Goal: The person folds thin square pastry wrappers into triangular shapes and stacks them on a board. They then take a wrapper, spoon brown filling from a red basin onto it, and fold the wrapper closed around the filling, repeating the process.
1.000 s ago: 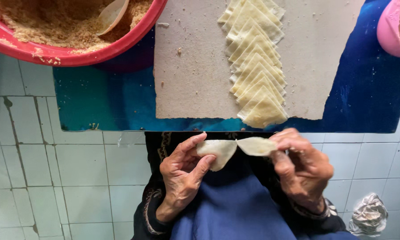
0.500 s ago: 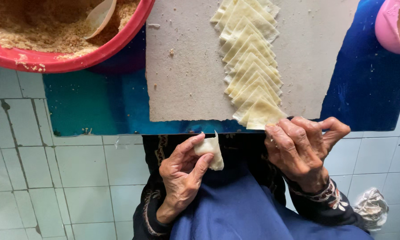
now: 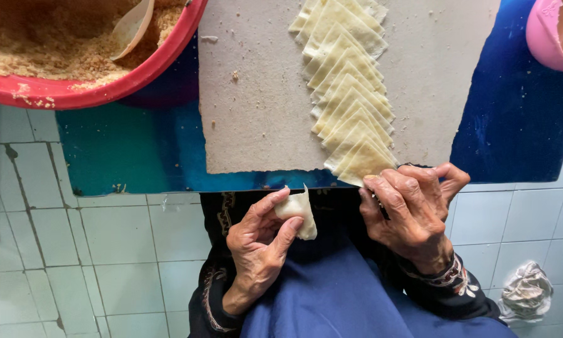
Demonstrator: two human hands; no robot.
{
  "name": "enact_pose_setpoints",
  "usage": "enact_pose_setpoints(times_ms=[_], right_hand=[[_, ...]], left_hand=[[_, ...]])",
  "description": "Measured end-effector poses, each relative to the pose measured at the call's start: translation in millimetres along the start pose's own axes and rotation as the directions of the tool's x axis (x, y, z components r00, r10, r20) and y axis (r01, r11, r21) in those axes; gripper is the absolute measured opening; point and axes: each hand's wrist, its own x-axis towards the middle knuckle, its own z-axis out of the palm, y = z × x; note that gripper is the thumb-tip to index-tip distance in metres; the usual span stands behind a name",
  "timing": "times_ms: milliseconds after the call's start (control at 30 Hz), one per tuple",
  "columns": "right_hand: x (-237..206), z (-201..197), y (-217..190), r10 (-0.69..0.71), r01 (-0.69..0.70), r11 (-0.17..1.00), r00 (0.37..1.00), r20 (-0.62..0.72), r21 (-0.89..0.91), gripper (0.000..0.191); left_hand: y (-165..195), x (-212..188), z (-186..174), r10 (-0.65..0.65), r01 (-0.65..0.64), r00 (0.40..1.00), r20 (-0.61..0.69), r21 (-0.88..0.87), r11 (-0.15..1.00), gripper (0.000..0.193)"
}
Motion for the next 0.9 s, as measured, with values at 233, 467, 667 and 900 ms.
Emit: enact_pose_setpoints(times_ms=[233, 467, 667, 900], right_hand=[[-4.1, -5.7, -11.4, 0.141, -0.131, 0.946, 0.990, -0.012, 0.296, 0.029], [-38.3, -14.2, -25.1, 0.162, -0.585, 0.090, 0.807, 0.568, 0.806, 0.059], [-57.6, -6.4, -11.2, 0.210, -0.579, -0.164, 0.770, 0.602, 0.798, 0.028], [-38.9, -7.7, -4.9, 0.495, -0.539, 0.416, 0.810, 0.314, 0.733, 0.018]], left_hand=[[-0.4, -2.5, 1.8, 0.021, -0.021, 0.996, 0.083, -0.004, 1.000, 0.053], [4.2, -12.0, 10.9, 0.191, -0.126, 0.911, 0.365, -0.195, 0.973, 0.056], [5.7, -8.5, 24.5, 0.163, -0.139, 0.935, 0.315, -0.096, 0.986, 0.060], [1.3, 6.6, 48.5, 0.149, -0.159, 0.981, 0.121, 0.082, 0.984, 0.051]])
